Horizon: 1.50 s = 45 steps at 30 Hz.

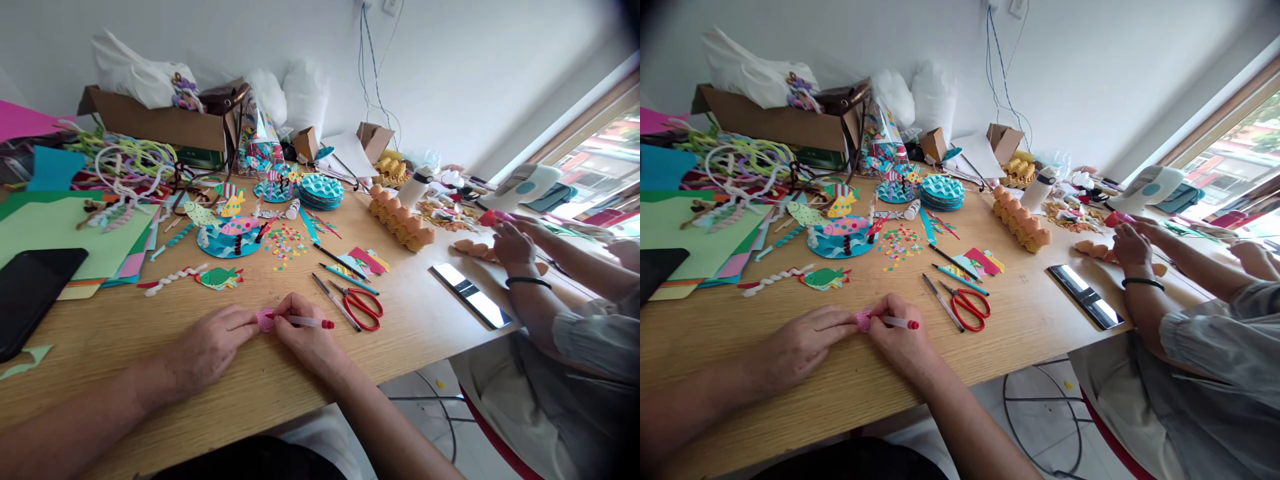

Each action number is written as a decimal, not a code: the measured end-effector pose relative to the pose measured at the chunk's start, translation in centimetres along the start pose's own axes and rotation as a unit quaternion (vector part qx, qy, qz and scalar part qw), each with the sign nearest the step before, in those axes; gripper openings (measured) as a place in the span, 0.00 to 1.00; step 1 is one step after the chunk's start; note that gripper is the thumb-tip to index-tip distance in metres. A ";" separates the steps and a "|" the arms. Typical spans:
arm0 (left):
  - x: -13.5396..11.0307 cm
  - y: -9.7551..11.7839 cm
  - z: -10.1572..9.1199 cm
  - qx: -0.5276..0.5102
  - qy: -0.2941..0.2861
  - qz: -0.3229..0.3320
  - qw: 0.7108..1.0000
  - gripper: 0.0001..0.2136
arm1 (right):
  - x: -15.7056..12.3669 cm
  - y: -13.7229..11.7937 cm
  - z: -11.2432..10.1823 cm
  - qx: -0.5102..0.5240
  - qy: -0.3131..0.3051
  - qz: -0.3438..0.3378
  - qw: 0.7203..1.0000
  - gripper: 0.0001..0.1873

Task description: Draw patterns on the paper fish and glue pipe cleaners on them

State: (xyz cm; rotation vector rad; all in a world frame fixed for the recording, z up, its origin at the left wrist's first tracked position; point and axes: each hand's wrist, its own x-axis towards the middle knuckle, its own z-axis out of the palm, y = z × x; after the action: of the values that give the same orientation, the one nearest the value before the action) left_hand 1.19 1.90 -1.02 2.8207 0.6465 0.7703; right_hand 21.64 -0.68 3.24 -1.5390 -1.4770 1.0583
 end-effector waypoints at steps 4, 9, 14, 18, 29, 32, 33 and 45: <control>0.1 0.1 -0.1 0.009 0.007 0.007 1.000 0.27 | 0.0 0.2 0.1 -0.003 -0.004 -0.001 1.000 0.10; 0.1 0.1 0.0 0.013 0.012 0.009 1.000 0.27 | 0.1 0.5 0.1 -0.012 -0.002 -0.004 1.000 0.09; 0.1 0.1 0.1 0.007 0.007 0.002 1.000 0.27 | 0.1 0.6 0.1 -0.020 -0.003 -0.012 1.000 0.10; 0.2 0.2 0.1 0.005 0.012 0.005 1.000 0.26 | 0.1 0.5 0.1 -0.035 -0.002 -0.015 0.999 0.09; 0.5 0.5 -0.4 0.010 0.011 0.005 1.000 0.25 | -0.1 0.2 0.0 -0.044 -0.005 -0.007 0.999 0.10; 0.4 0.6 -0.5 0.014 0.017 0.005 1.000 0.25 | -0.1 0.1 0.0 -0.055 0.004 -0.009 0.998 0.10; 0.3 0.6 -0.4 0.016 0.018 0.005 1.000 0.26 | 0.0 0.0 0.0 -0.059 0.007 -0.007 0.998 0.10; 0.3 0.6 -0.4 0.011 0.012 0.005 1.000 0.27 | 0.1 0.3 0.2 -0.061 0.029 -0.015 0.998 0.10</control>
State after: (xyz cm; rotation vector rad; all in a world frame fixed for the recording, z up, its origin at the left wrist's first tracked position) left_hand 1.43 1.56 -0.37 2.8419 0.6484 0.8057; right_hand 21.61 -0.56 2.86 -1.6131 -1.5446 0.9126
